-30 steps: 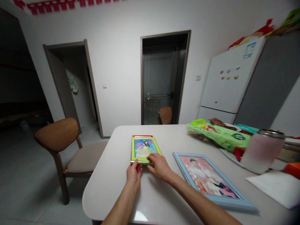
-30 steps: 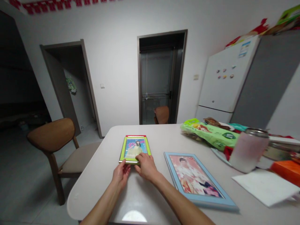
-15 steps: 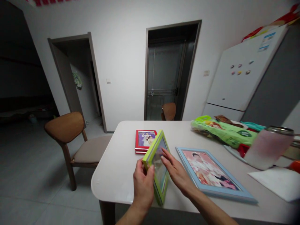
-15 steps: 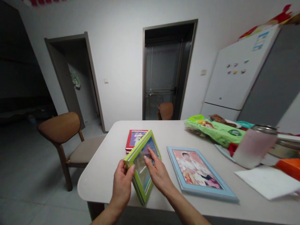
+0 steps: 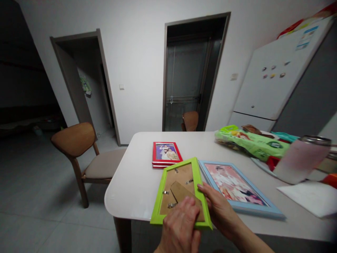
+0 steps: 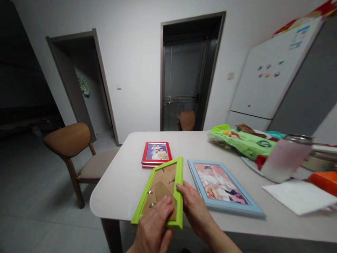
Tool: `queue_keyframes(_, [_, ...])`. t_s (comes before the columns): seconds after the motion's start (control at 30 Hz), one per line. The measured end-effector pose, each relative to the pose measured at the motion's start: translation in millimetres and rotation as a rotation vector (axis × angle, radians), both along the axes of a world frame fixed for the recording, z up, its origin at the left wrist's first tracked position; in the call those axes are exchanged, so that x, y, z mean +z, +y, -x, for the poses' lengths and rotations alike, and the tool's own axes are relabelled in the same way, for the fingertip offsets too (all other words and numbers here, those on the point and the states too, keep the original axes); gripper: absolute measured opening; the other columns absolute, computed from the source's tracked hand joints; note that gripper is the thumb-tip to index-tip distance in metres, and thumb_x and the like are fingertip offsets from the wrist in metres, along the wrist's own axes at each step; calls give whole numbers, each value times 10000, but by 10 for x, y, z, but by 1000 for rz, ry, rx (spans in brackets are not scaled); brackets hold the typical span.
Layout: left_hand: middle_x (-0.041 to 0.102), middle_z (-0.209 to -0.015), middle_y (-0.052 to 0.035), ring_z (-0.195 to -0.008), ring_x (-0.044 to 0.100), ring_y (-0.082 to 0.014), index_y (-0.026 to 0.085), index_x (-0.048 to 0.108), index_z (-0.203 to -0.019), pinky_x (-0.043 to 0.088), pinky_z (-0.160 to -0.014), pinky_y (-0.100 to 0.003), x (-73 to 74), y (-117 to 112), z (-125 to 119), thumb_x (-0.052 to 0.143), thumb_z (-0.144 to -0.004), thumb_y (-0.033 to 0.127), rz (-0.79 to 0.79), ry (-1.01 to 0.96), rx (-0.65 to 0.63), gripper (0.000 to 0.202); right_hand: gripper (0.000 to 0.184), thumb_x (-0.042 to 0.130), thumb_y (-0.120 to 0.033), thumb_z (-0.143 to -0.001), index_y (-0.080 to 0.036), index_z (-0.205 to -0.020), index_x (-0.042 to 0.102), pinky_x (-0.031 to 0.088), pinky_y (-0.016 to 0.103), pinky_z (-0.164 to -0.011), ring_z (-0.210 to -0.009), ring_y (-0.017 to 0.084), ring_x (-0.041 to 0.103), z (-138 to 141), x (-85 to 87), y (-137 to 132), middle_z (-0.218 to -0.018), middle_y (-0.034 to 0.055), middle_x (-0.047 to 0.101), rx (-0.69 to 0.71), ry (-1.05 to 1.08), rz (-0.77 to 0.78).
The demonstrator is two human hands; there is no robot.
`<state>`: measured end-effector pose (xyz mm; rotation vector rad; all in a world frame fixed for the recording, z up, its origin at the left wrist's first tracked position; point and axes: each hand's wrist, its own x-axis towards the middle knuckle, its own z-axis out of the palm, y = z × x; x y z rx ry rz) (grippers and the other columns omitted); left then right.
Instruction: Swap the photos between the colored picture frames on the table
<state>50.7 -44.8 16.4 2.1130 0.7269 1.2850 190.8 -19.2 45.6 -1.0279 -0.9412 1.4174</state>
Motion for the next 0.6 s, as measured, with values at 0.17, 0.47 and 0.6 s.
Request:
queue_keyframes(0.17, [510,-1160,-31,-1085,438,-205,241,458,-1143,321,-932,-293,136,62,90,492,-731,139,157,-282,273,426,487,482,-426,-704,-205,-1137,458,418,356,-816,-1027,215,489,139,78,80,-1161,83,510,-47,-200,-169])
queue_keyframes(0.47, [607,-898,-19,-855,564,-177,201,497,-952,444,-737,-277,-37,293,528,599,-630,250,709,-934,343,342,444,506,-359,-670,-173,-1070,549,253,421,-966,-1156,248,345,219,-632,234,-1243,125,415,-25,-1016,-437])
queue_keyframes(0.6, [623,-772,-5,-746,588,-166,181,539,-818,458,-653,-262,-335,127,657,629,-540,161,1004,-1023,315,293,425,510,-322,-662,-182,-1060,558,256,419,-964,-1149,257,351,161,-754,198,-1239,122,418,10,-1167,-470])
